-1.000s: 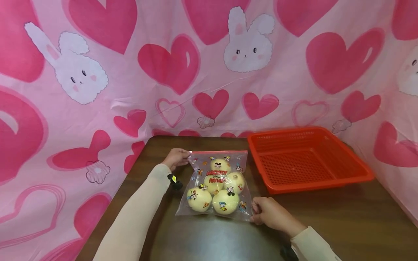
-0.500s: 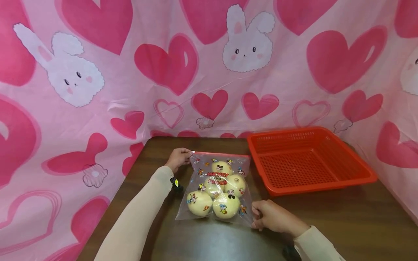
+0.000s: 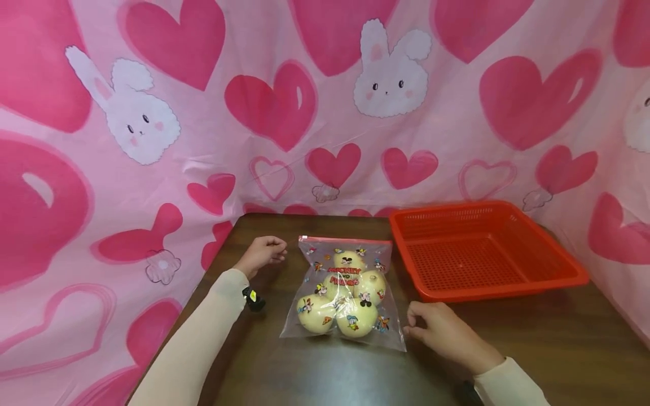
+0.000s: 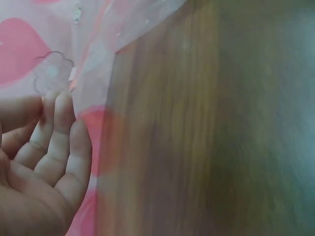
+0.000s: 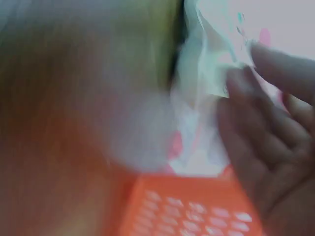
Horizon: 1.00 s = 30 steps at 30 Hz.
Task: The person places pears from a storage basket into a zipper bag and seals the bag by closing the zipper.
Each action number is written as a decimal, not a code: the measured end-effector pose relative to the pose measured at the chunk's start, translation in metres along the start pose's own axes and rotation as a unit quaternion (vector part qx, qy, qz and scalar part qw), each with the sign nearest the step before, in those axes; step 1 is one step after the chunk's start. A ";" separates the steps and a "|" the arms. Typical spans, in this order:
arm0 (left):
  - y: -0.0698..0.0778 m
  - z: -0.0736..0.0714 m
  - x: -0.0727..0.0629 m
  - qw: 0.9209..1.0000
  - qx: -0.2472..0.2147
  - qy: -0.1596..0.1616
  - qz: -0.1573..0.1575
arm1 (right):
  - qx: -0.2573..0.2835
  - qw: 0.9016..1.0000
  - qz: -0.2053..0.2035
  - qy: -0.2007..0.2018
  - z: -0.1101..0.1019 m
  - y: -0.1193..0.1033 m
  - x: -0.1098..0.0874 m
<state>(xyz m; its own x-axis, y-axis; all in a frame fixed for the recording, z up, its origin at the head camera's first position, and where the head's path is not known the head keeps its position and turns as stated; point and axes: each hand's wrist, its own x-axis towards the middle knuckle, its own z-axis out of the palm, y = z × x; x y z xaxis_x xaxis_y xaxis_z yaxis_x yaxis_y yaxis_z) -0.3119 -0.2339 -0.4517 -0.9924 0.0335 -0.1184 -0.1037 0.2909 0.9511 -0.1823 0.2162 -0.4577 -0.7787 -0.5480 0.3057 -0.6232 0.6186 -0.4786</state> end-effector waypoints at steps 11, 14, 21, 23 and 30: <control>0.001 -0.031 -0.017 0.999 0.023 0.004 0.030 | -0.190 0.963 -0.078 0.175 -0.028 0.051 0.019; 0.001 -0.033 -0.018 0.999 0.024 0.008 0.027 | -0.190 0.967 -0.057 0.161 -0.025 0.056 0.025; 0.002 -0.035 -0.018 0.999 0.024 0.003 0.044 | -0.208 0.964 -0.019 0.164 -0.018 0.056 0.040; 0.002 -0.036 -0.019 0.999 0.020 0.008 0.046 | -0.216 0.962 -0.008 0.166 -0.013 0.055 0.047; 0.003 -0.037 -0.025 0.999 0.017 0.007 0.048 | -0.232 0.956 0.015 0.179 -0.001 0.055 0.075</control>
